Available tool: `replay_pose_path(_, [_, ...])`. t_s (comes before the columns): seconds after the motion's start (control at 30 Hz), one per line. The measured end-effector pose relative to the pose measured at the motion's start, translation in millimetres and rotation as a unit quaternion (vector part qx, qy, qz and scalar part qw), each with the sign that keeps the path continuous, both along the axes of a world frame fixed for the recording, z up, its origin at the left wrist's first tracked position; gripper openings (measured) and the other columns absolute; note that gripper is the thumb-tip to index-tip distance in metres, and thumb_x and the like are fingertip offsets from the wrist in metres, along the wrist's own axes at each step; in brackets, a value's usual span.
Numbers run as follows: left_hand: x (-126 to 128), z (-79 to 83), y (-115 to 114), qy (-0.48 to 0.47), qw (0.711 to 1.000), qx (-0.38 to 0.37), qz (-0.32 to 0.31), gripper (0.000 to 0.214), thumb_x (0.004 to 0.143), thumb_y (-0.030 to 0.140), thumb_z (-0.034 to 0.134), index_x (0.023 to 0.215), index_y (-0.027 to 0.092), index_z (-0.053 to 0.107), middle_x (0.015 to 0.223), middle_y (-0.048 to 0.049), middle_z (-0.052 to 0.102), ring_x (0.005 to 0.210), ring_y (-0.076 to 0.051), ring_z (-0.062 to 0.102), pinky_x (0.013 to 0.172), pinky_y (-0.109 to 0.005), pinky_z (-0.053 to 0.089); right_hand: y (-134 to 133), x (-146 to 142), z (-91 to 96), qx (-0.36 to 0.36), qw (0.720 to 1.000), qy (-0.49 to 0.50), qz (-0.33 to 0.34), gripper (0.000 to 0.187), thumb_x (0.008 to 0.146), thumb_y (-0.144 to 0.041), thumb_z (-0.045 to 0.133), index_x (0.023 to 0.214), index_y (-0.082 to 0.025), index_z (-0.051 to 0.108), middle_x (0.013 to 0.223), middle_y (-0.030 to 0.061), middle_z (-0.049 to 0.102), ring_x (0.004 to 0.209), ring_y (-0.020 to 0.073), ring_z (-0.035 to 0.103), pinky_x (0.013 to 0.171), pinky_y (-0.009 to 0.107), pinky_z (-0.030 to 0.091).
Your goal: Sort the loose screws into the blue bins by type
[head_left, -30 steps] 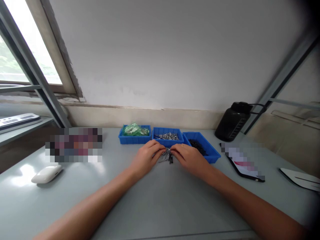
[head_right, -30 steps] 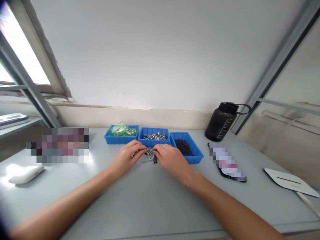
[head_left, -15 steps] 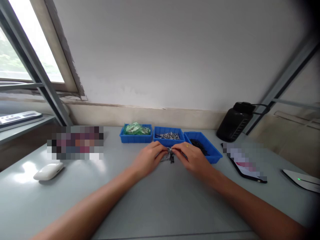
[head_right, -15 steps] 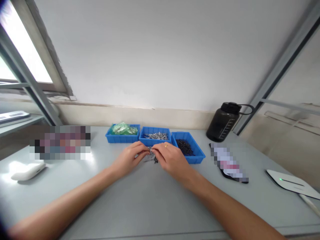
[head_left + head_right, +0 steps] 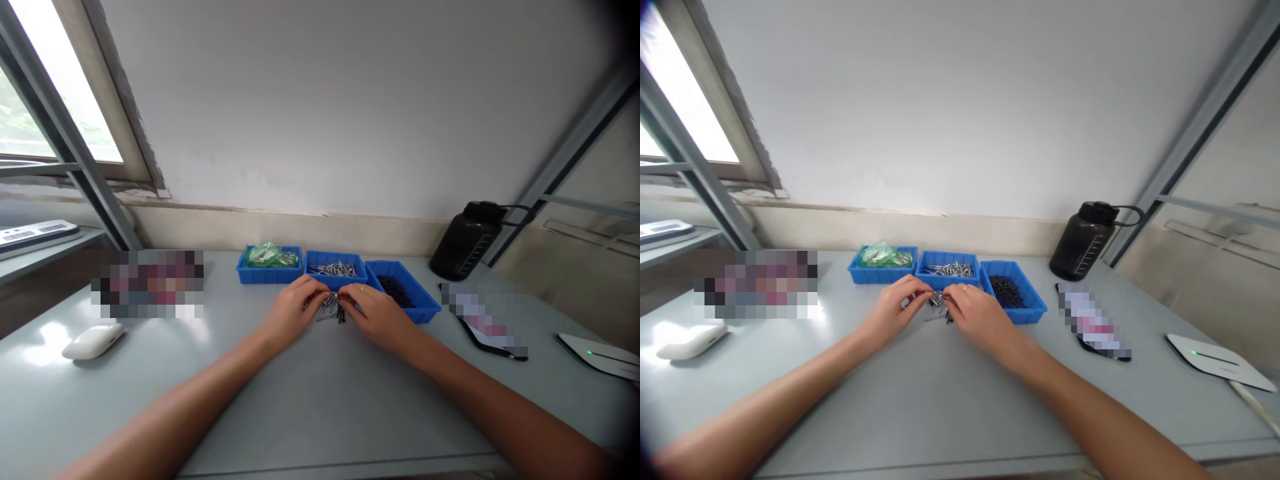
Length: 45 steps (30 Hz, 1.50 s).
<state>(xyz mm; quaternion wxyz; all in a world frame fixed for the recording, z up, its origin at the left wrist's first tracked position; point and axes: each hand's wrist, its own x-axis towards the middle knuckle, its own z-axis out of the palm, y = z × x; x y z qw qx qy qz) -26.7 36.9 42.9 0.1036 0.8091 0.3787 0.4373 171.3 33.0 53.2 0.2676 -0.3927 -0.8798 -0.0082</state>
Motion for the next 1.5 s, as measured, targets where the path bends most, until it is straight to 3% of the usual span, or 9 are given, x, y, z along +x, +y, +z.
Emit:
replay_pose_path(0.3, [-0.9, -0.2, 1.4, -0.009, 1.000, -0.006, 0.014, 0.012, 0.090, 0.020, 0.051, 0.085, 0.019, 0.062, 0.081, -0.0003, 0.059, 0.074, -0.012, 0.055, 0.069, -0.024, 0.046, -1.6, 0.1, 1.5, -0.007, 0.998, -0.016, 0.068, 0.017, 0.091, -0.021, 0.048, 0.107, -0.021, 0.054, 0.107, 0.0067, 0.059, 0.101, 0.0202, 0.056, 0.088, 0.037, 0.048])
replay_pose_path(0.57, [-0.8, 0.4, 1.6, -0.022, 1.000, -0.018, 0.012, 0.013, 0.090, 0.021, 0.050, 0.085, 0.019, 0.062, 0.080, -0.0008, 0.059, 0.074, -0.012, 0.056, 0.066, -0.024, 0.046, -0.1, 1.8, 2.6, 0.011, 0.995, -0.002, 0.098, 0.016, 0.091, -0.023, 0.048, 0.103, -0.021, 0.059, 0.100, 0.0068, 0.061, 0.097, 0.0194, 0.057, 0.085, 0.036, 0.049])
replay_pose_path(0.83, [0.0, 1.7, 1.1, -0.030, 0.999, -0.016, 0.025, 0.011, 0.089, 0.019, 0.052, 0.085, 0.019, 0.062, 0.080, 0.0000, 0.059, 0.073, -0.012, 0.056, 0.066, -0.023, 0.046, -3.1, 0.6, 8.9, -0.050, 0.991, 0.057, 0.111, 0.012, 0.089, -0.023, 0.052, 0.099, -0.021, 0.058, 0.100, 0.0042, 0.061, 0.094, 0.0161, 0.057, 0.085, 0.031, 0.047])
replay_pose_path(1.1, [-0.3, 1.5, 0.7, -0.029, 0.999, -0.027, 0.023, 0.012, 0.089, 0.022, 0.051, 0.086, 0.020, 0.062, 0.080, 0.0002, 0.058, 0.072, -0.012, 0.055, 0.065, -0.023, 0.044, -3.5, 1.5, 16.3, -0.120, 0.984, 0.098, 0.092, 0.008, 0.089, -0.023, 0.053, 0.091, -0.021, 0.060, 0.086, 0.0006, 0.061, 0.078, 0.0128, 0.058, 0.072, 0.025, 0.046])
replay_pose_path(1.33, [-0.7, -2.3, 3.3, -0.013, 0.995, -0.081, 0.051, 0.015, 0.091, 0.030, 0.047, 0.094, 0.021, 0.058, 0.084, -0.0007, 0.059, 0.076, -0.014, 0.056, 0.066, -0.025, 0.044, -5.4, 0.0, 23.1, -0.157, 0.978, 0.122, 0.059, 0.015, 0.090, -0.027, 0.050, 0.081, -0.021, 0.061, 0.079, -0.0012, 0.061, 0.073, 0.0117, 0.055, 0.066, 0.023, 0.043])
replay_pose_path(1.5, [-1.5, -5.4, 2.7, 0.059, 0.991, -0.095, 0.074, 0.017, 0.092, 0.032, 0.044, 0.098, 0.022, 0.056, 0.091, -0.0012, 0.060, 0.080, -0.016, 0.057, 0.067, -0.027, 0.045, -1.8, 2.0, 18.8, -0.165, 0.982, 0.084, 0.026, 0.015, 0.089, -0.028, 0.050, 0.082, -0.021, 0.062, 0.081, -0.0013, 0.062, 0.074, 0.0119, 0.055, 0.066, 0.024, 0.041])
